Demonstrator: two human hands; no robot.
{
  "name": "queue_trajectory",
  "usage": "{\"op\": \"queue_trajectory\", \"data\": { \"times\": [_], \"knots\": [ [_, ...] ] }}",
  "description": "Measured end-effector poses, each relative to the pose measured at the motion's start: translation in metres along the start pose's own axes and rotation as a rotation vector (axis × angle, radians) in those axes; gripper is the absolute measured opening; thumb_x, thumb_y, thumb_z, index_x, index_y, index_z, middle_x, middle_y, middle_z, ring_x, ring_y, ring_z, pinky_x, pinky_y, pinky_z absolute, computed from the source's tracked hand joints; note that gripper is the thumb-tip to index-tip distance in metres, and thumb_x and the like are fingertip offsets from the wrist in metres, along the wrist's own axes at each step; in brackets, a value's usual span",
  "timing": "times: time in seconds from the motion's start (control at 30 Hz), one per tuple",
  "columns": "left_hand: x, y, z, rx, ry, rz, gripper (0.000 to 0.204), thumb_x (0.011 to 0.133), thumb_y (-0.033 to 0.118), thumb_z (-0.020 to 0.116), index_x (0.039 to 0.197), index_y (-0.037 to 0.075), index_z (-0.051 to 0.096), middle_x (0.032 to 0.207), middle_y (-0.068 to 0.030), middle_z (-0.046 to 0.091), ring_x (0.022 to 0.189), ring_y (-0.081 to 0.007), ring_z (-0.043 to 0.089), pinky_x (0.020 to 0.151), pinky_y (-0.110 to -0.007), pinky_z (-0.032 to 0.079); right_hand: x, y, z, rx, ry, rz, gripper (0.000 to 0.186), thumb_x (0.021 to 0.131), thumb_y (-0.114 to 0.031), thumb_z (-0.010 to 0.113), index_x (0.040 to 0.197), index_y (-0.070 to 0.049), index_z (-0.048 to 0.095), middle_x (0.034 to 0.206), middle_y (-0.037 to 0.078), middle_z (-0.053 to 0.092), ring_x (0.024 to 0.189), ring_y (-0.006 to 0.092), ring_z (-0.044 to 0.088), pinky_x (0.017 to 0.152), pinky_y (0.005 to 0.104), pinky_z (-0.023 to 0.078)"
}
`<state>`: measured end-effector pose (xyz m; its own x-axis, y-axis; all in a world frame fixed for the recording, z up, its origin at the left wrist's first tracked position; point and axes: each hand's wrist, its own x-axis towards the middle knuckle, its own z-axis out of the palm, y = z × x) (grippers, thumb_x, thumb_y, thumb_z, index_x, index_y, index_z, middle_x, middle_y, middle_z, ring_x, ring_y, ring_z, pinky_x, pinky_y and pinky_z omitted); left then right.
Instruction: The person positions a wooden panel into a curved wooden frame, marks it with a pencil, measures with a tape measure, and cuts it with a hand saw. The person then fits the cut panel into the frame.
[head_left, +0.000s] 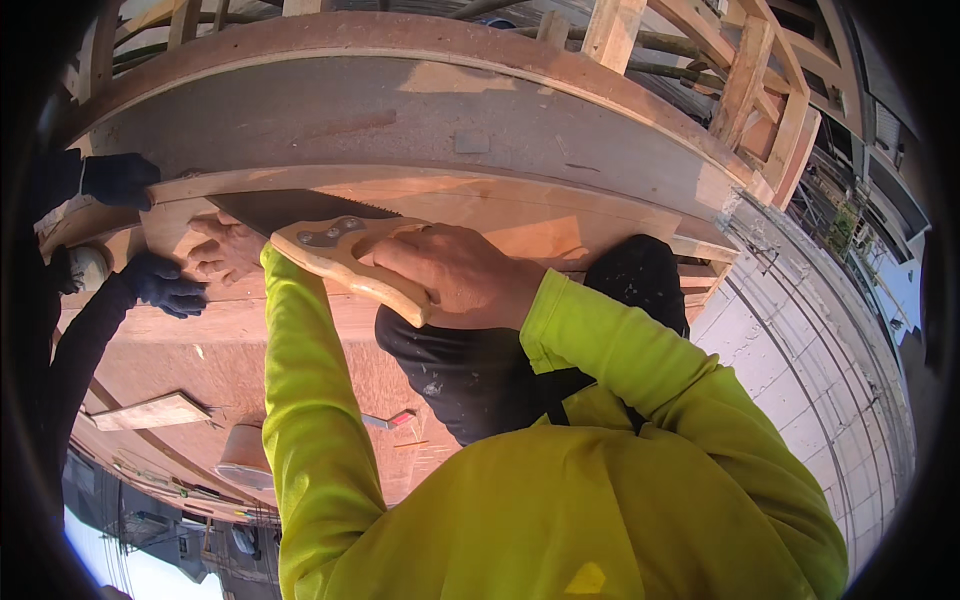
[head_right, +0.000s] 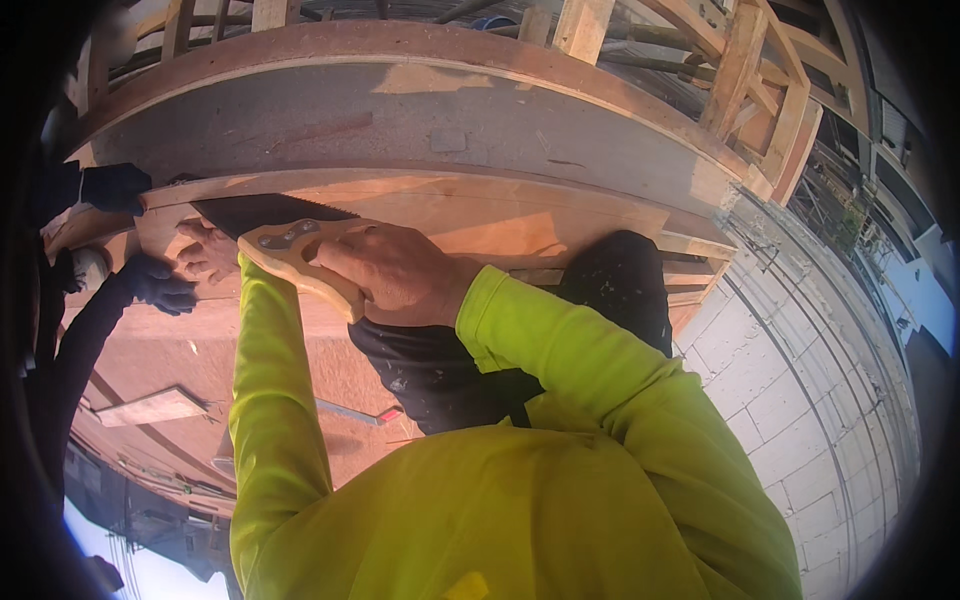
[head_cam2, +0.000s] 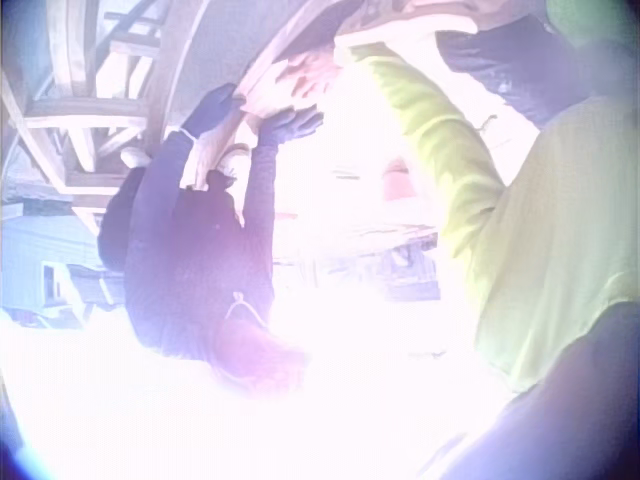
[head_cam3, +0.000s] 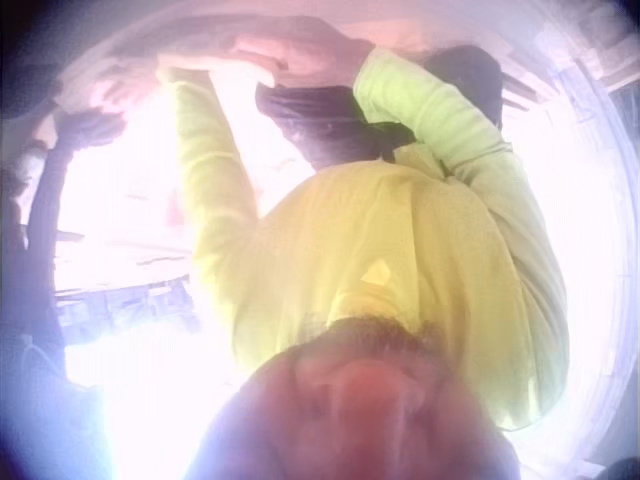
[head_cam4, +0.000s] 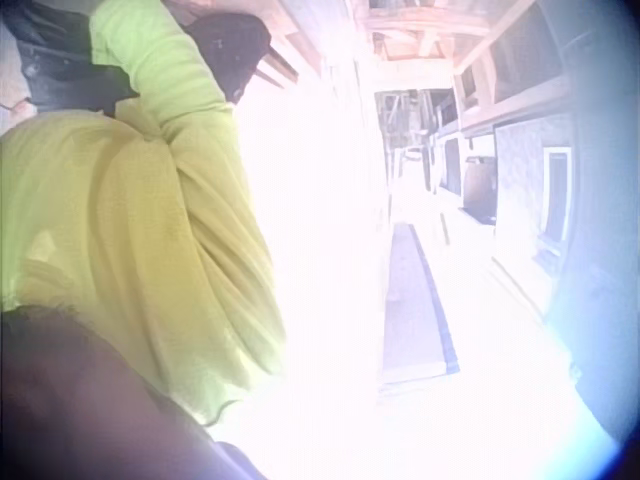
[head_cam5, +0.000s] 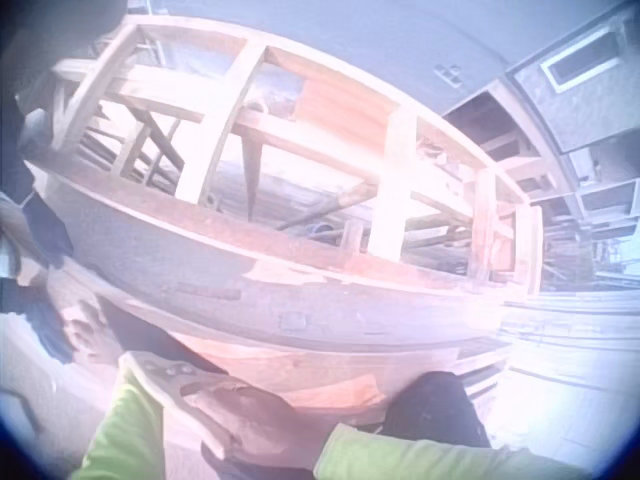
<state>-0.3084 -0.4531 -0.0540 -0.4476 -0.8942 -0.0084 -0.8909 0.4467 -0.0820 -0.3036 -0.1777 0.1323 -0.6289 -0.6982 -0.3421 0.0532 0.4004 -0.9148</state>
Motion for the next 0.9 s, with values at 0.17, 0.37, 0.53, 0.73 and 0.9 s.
{"op": "queue_trajectory", "data": {
  "times": [0.17,0.37,0.53,0.73,0.9],
  "knots": [
    [-0.002,0.008,-0.004,-0.029,-0.007,0.025,0.066,0.098,0.053,0.024,0.157,0.024,0.030,0.161,-0.0287,0.021,0.151,-0.0457,0.018,0.113,-0.071,0.021,-0.050,0.055,-0.047,0.085,0.223,0.032,0.057,0.090,-0.022,0.067,0.142,-0.007,0.048,0.132,0.020,0.056,0.131,0.0355,0.047,0.108,0.0500,0.035],
    [0.000,0.003,0.009,-0.056,0.007,0.031,0.066,0.098,0.054,0.025,0.157,0.024,0.029,0.161,-0.0285,0.020,0.151,-0.0458,0.017,0.114,-0.071,0.021,-0.094,0.182,-0.051,-0.536,0.102,0.542,0.066,0.090,-0.064,0.061,0.114,-0.003,0.067,0.100,0.019,0.069,0.101,0.0384,0.063,0.095,0.0476,0.044],
    [-0.002,-0.007,0.002,-0.080,0.037,-0.005,0.067,0.098,0.055,0.026,0.157,0.024,0.028,0.162,-0.0283,0.020,0.152,-0.0458,0.017,0.114,-0.071,0.021,-0.108,0.225,-0.054,-0.431,0.121,0.583,0.069,0.084,-0.071,0.063,0.078,-0.002,0.066,0.076,0.020,0.068,0.075,0.0431,0.065,0.073,0.0479,0.052],
    [-0.004,-0.010,0.000,-0.106,0.020,-0.056,0.067,0.098,0.057,0.027,0.158,0.025,0.027,0.163,-0.0281,0.019,0.152,-0.0458,0.016,0.114,-0.071,0.021,-0.103,0.232,-0.052,-0.501,0.184,0.651,0.067,0.082,-0.070,0.066,0.080,-0.003,0.066,0.074,0.021,0.068,0.080,0.0425,0.066,0.077,0.0473,0.052],
    [-0.006,-0.024,0.015,-0.004,0.011,-0.039,0.076,0.096,0.060,0.044,0.159,0.025,0.021,0.165,-0.0259,0.014,0.154,-0.0430,0.014,0.117,-0.066,0.022,-0.083,0.190,-0.048,-0.484,0.127,0.648,0.062,0.080,-0.059,0.075,0.102,-0.002,0.067,0.095,0.020,0.070,0.096,0.0396,0.066,0.086,0.0453,0.052]
  ]
}}
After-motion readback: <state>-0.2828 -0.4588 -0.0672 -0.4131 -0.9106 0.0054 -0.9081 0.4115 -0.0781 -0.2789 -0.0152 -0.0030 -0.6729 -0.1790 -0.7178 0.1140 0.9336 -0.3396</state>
